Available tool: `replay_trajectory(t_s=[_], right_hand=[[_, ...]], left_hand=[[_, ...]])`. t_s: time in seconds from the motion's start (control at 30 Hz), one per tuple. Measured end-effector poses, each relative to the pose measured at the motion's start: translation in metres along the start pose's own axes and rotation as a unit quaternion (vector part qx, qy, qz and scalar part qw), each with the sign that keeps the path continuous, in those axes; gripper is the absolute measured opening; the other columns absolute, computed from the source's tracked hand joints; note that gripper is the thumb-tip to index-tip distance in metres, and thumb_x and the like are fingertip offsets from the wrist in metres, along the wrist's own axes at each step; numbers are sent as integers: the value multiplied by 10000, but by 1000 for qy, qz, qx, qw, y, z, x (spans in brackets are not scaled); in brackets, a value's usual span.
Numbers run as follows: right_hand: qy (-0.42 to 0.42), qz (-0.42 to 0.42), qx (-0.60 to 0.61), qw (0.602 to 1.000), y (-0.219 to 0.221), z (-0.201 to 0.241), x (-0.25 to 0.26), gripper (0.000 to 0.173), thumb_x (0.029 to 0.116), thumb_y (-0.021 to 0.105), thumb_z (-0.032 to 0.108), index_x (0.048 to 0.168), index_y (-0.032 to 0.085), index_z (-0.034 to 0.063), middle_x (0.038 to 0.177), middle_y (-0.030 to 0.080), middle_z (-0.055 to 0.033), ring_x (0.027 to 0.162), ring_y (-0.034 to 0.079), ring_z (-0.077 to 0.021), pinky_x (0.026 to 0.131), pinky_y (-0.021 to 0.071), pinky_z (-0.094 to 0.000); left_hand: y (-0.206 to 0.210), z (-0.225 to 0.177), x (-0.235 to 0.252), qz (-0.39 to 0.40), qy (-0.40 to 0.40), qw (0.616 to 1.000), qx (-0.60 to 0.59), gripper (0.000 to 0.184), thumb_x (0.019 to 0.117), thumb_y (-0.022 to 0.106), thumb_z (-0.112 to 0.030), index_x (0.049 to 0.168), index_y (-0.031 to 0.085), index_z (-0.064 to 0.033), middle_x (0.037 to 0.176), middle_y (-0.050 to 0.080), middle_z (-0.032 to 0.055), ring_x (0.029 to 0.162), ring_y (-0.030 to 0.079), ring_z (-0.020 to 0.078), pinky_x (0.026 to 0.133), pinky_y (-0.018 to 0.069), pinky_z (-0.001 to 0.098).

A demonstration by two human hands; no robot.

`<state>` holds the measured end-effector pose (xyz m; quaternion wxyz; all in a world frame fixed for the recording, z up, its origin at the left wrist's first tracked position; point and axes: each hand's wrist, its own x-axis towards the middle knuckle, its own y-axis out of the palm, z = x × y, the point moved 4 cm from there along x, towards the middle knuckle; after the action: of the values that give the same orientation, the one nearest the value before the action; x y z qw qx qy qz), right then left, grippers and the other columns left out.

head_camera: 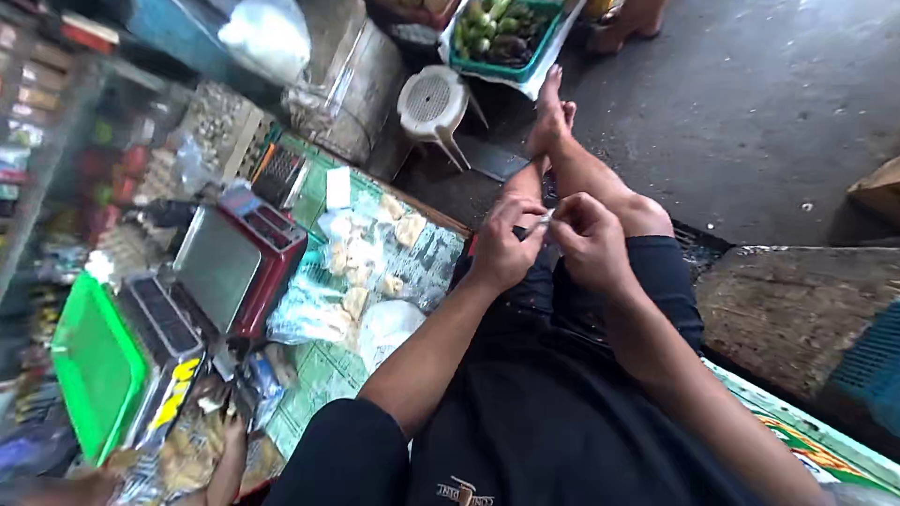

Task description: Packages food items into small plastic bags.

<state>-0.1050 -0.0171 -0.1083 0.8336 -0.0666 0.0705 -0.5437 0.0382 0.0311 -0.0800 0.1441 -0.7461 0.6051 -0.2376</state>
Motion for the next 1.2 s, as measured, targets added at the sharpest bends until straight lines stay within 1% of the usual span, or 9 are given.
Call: replay_trajectory(t_s=[0.13, 0.3, 0.37, 0.5, 0.6, 0.8, 0.93, 1.07, 1.2], right_hand=[[-44, 0, -23, 999, -8, 18, 1, 124, 935, 597, 132, 1042, 627, 77, 815, 632, -6, 638, 594, -84, 584, 536, -307], [-88, -18, -136, 987, -26, 43, 0, 115, 967, 557, 154, 1039, 618, 89, 806, 622, -5, 653, 602, -84, 588, 531, -302], [-88, -8, -191, 977, -29, 55, 0, 143, 971, 542, 180, 1035, 637, 96, 787, 628, -18, 648, 605, -123, 585, 520, -375], [-100, 27, -272, 957, -28, 81, -2, 188, 969, 516, 196, 1055, 646, 90, 780, 605, -43, 625, 561, -163, 544, 468, -409], [-128, 46, -305, 943, -14, 92, -6, 191, 932, 504, 191, 992, 652, 88, 723, 589, -48, 615, 562, -203, 543, 443, -464], [-132, 41, -209, 968, -20, 91, -13, 175, 942, 553, 200, 1003, 676, 92, 840, 639, -4, 715, 591, -67, 638, 506, -307], [-153, 64, -184, 969, -10, 99, -17, 126, 930, 579, 165, 980, 668, 91, 794, 630, 38, 667, 578, -1, 593, 511, -206], [-158, 99, -179, 966, 6, 103, -25, 124, 934, 582, 137, 965, 692, 89, 802, 655, 0, 670, 599, -66, 593, 531, -287], [-161, 108, -19, 981, -18, 105, -20, 103, 934, 587, 57, 969, 681, 34, 791, 637, 8, 652, 559, -40, 584, 496, -229]], left_hand=[[11, 4, -1, 19, -67, 979, -194, 200, 916, 662, 66, 1113, 672, 40, 1056, 710, 126, 924, 701, 152, 853, 609, 339], [30, -3, 0, 29, -57, 970, -233, 164, 893, 702, 34, 1054, 705, 68, 961, 720, 130, 860, 697, 139, 838, 598, 327], [34, -6, 6, 30, -49, 969, -239, 107, 889, 709, 46, 994, 725, 51, 931, 704, 101, 836, 667, 112, 807, 581, 296], [34, -14, 11, 19, 78, 992, -101, 41, 853, 736, -3, 877, 707, 15, 839, 670, 91, 787, 659, 154, 727, 580, 345], [29, -14, 9, -3, 108, 994, -19, 126, 808, 757, -28, 916, 713, 19, 840, 707, 116, 808, 704, 207, 742, 598, 391], [-7, -30, -2, 39, 97, 994, 21, 98, 870, 753, -85, 933, 757, -10, 818, 633, 69, 768, 631, 171, 706, 565, 352], [1, -29, -7, 49, 79, 995, 41, 52, 855, 713, -52, 840, 705, -3, 781, 664, 101, 753, 677, 223, 670, 571, 402], [7, -26, -16, 58, 52, 997, 28, 165, 826, 736, -60, 965, 715, 26, 874, 720, 144, 848, 710, 253, 774, 579, 425], [15, -30, -13, 101, 80, 988, 85, 126, 876, 674, -82, 947, 709, 16, 886, 718, 139, 871, 712, 258, 785, 583, 438]])
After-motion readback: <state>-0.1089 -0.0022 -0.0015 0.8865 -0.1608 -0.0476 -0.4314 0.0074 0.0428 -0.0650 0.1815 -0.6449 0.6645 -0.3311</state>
